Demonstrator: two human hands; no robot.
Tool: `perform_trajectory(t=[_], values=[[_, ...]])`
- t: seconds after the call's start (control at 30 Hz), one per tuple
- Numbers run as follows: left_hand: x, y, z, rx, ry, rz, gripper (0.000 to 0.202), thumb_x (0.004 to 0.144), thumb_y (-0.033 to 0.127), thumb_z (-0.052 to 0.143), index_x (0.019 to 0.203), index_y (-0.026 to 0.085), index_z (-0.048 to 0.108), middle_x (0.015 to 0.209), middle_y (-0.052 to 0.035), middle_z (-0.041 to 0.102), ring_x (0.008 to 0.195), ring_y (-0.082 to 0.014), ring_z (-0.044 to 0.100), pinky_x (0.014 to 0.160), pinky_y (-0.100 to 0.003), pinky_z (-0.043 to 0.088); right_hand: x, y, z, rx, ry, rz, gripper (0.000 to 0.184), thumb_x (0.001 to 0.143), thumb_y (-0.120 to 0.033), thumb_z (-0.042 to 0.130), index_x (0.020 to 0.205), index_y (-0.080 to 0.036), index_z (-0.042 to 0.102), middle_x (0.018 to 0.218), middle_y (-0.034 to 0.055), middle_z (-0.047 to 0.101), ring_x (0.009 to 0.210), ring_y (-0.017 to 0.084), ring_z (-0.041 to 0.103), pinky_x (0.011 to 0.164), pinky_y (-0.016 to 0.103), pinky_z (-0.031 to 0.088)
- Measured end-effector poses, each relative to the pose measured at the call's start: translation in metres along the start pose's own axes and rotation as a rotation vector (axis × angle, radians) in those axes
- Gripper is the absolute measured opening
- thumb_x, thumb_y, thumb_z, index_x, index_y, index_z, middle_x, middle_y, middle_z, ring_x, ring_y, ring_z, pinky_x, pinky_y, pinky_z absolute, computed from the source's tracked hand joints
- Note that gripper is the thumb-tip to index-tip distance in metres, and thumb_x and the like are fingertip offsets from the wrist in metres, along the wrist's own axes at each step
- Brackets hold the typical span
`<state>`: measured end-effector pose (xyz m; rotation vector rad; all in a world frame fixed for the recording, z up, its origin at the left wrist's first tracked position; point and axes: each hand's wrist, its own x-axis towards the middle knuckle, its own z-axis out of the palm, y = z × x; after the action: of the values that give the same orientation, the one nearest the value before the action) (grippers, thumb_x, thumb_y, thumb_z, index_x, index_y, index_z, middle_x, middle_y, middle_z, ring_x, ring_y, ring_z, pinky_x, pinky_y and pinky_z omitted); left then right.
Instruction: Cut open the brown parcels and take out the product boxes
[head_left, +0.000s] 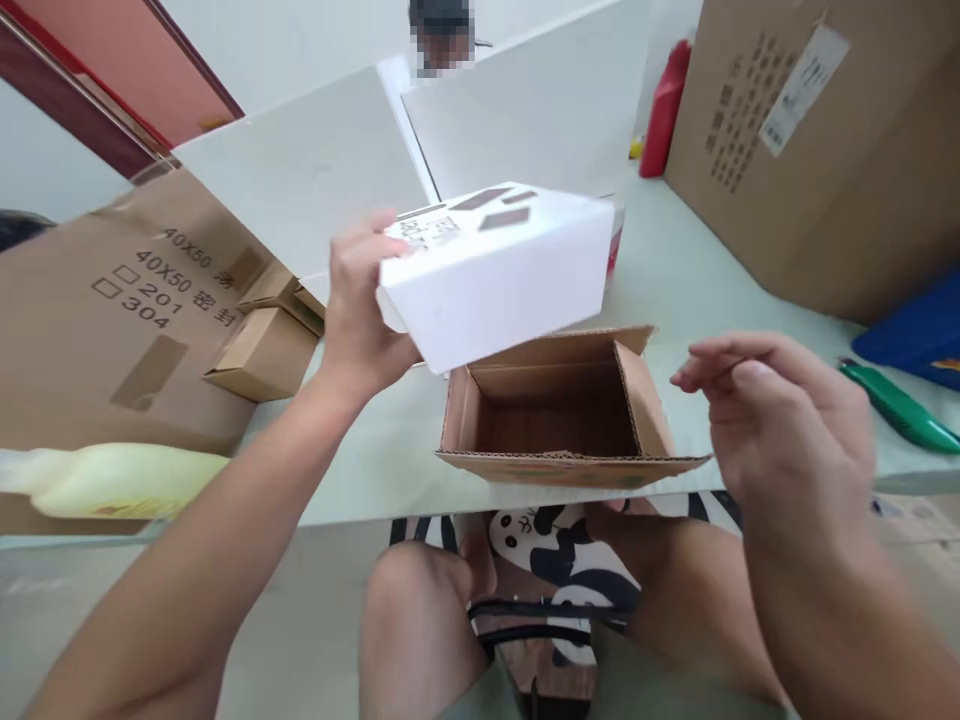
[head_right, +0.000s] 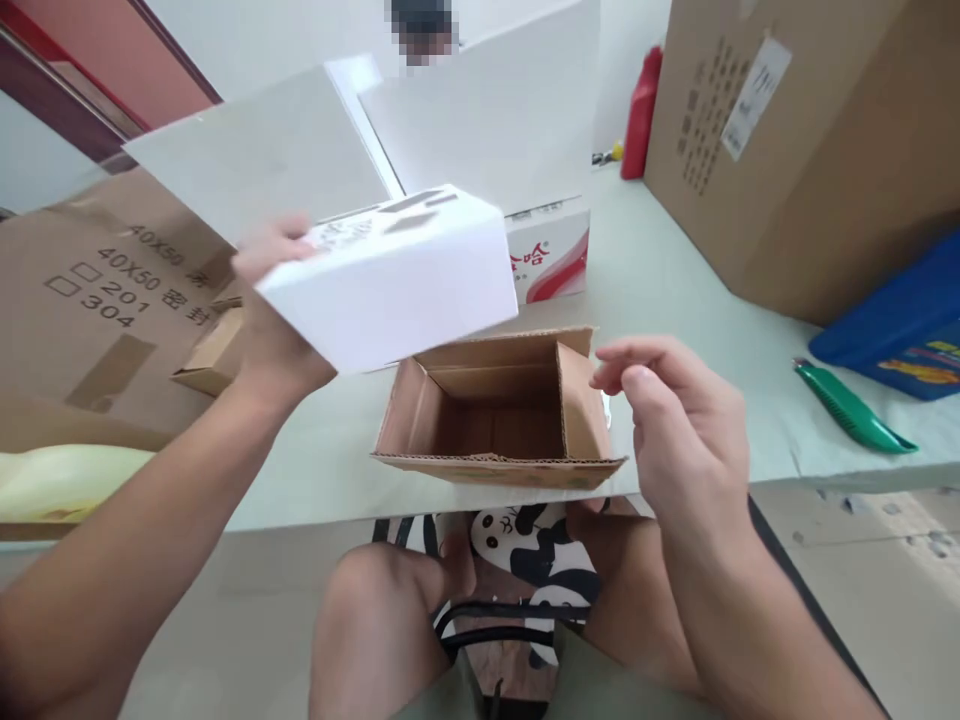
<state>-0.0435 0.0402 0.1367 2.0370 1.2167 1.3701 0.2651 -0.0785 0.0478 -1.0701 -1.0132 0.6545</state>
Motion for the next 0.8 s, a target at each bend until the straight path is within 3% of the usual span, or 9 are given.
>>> perform_trajectory(t=[0.1,0.2,0.27,0.37,0.5,0.57,0.63,0.73,0.8], values=[[0.008,-0.011,0.004,0.234,-0.059,0.216,0.061,0.059,0.053,0.099,0.102,0.033,0.061,0.147,-0.0064,0.052,0.159,-0.0400,0.032,0.128,-0.064,0.042,0.036,-0.021,0.022,0.091,-0.182,0.196,0.023,0.091,-0.045,0.065,0.106,-0.029,0.074,0.093,0.0037,0.077,0.087,0.022,0.073,0.081,0.038,0.061],[0.015,-0.020,0.010,0.294,-0.096,0.231,0.043,0.073,0.051,0.089,0.100,0.032,0.063,0.144,-0.0103,0.051,0.155,-0.0406,0.037,0.120,-0.063,0.049,0.074,-0.028,0.052,0.120,-0.436,0.393,0.048,0.091,-0.064,0.064,0.123,-0.029,0.069,0.102,0.0081,0.079,0.087,0.026,0.076,0.073,0.040,0.065],[0.021,-0.024,0.015,0.307,-0.103,0.192,0.036,0.078,0.046,0.084,0.104,0.031,0.064,0.146,-0.0114,0.050,0.153,-0.0408,0.040,0.114,-0.060,0.053,0.092,-0.027,0.069,0.091,-0.553,0.441,0.056,0.091,-0.066,0.064,0.135,-0.032,0.063,0.109,0.0081,0.079,0.088,0.026,0.076,0.066,0.038,0.065],[0.032,-0.030,0.021,0.317,-0.106,0.108,0.037,0.083,0.039,0.080,0.115,0.032,0.063,0.152,-0.0117,0.049,0.150,-0.0385,0.043,0.111,-0.054,0.053,0.112,-0.020,0.086,0.069,-0.577,0.453,0.059,0.091,-0.055,0.067,0.146,-0.039,0.054,0.119,0.0042,0.077,0.090,0.024,0.074,0.059,0.034,0.063],[0.057,-0.043,0.035,0.285,-0.073,0.005,0.053,0.085,0.031,0.077,0.135,0.036,0.060,0.160,-0.0099,0.044,0.144,-0.0377,0.051,0.108,-0.051,0.052,0.144,-0.001,0.107,0.127,-0.509,0.434,0.061,0.087,-0.036,0.069,0.146,-0.040,0.052,0.125,0.0036,0.074,0.091,0.024,0.074,0.065,0.039,0.067],[0.072,-0.054,0.044,0.183,-0.075,-0.114,0.062,0.087,0.027,0.073,0.145,0.038,0.055,0.158,-0.0097,0.049,0.133,-0.0358,0.061,0.106,-0.050,0.053,0.162,0.014,0.123,0.134,-0.429,0.422,0.059,0.087,-0.032,0.066,0.144,-0.040,0.052,0.127,0.0033,0.073,0.093,0.023,0.074,0.071,0.041,0.070],[0.085,-0.067,0.053,-0.031,-0.124,-0.388,0.058,0.094,0.034,0.065,0.150,0.035,0.051,0.145,-0.0122,0.062,0.121,-0.0322,0.070,0.100,-0.047,0.056,0.179,0.031,0.139,0.095,-0.338,0.450,0.052,0.090,-0.034,0.063,0.141,-0.040,0.051,0.126,0.0034,0.072,0.095,0.022,0.074,0.075,0.041,0.071],[0.099,-0.086,0.064,-0.378,-0.269,-0.808,0.062,0.098,0.065,0.051,0.148,0.027,0.053,0.121,-0.0169,0.074,0.107,-0.0320,0.075,0.089,-0.043,0.060,0.199,0.057,0.160,-0.039,-0.287,0.496,0.042,0.095,-0.042,0.061,0.135,-0.035,0.051,0.116,0.0070,0.071,0.090,0.022,0.073,0.073,0.042,0.071],[0.102,-0.098,0.071,-0.470,-0.288,-0.865,0.075,0.090,0.080,0.053,0.144,0.027,0.057,0.119,-0.0172,0.076,0.104,-0.0326,0.076,0.085,-0.040,0.061,0.211,0.073,0.167,-0.087,-0.331,0.447,0.038,0.095,-0.046,0.061,0.128,-0.029,0.054,0.106,0.0096,0.070,0.086,0.024,0.073,0.069,0.045,0.070]])
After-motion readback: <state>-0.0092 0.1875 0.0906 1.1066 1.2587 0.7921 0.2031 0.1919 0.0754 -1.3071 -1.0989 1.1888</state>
